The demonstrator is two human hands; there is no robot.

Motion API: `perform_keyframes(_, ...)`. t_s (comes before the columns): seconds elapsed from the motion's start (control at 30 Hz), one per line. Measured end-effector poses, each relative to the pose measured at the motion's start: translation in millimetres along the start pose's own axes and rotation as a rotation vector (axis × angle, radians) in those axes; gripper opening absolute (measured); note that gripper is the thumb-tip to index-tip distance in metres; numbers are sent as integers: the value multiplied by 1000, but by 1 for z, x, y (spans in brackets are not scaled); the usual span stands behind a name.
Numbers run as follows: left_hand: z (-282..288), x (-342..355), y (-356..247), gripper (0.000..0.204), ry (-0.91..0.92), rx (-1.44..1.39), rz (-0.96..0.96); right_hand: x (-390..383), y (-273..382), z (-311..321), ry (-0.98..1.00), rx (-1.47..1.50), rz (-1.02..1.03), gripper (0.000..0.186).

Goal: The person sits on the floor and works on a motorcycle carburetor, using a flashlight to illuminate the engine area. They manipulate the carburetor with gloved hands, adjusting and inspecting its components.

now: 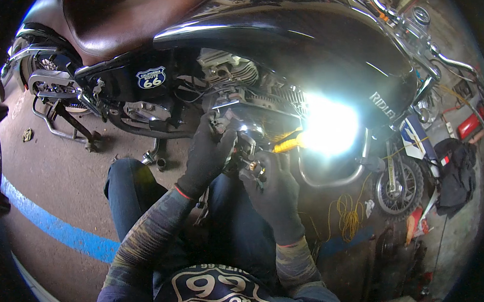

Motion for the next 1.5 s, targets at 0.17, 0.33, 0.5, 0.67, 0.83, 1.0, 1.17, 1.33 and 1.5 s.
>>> perform_keyframes(0.17, -3, 2, 1, 43, 33, -11, -38, 1, -11, -9, 192, -41, -115, 25)
perform_keyframes(0.33, -5, 3, 6, 43, 37, -74, -32, -3, -5, -5, 41, 121, -14, 23)
perform_keyframes(0.5, -8, 1, 13, 57, 23, 182, 81, 3, -6, -7, 86, -36, 102, 20)
perform_keyframes(0.67, 1, -4, -2, 61, -48, 160, -18, -1, -2, -8, 29, 98, 28, 21)
perform_keyframes(0.83, 1, -5, -11, 59, -6, 19, -47, 6, -7, -7, 115, 61, -33, 21)
perform_keyframes(1.0, 0, -3, -2, 66, -14, 81, 27, 6, 1, -2, 66, 24, 87, 25)
perform_keyframes(1.17, -1, 1, -1, 47, -13, 39, -72, 3, -15, -1, 135, 39, -56, 31)
perform_keyframes(1.33, -3, 2, 4, 54, 100, -72, 128, 4, -4, 4, 92, 51, 58, 23)
perform_keyframes(1.5, 1, 0, -7, 50, 60, 19, 50, 4, -7, 3, 84, 90, -41, 26)
Point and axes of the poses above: each hand's wrist, its own x-axis towards the middle knuckle, its own z-axis out of the back of the hand, y = z × x, the point moved 6 cm from there along x, towards the middle knuckle, and after that the axes turned 7 degrees about z, right-handed, at the moved point
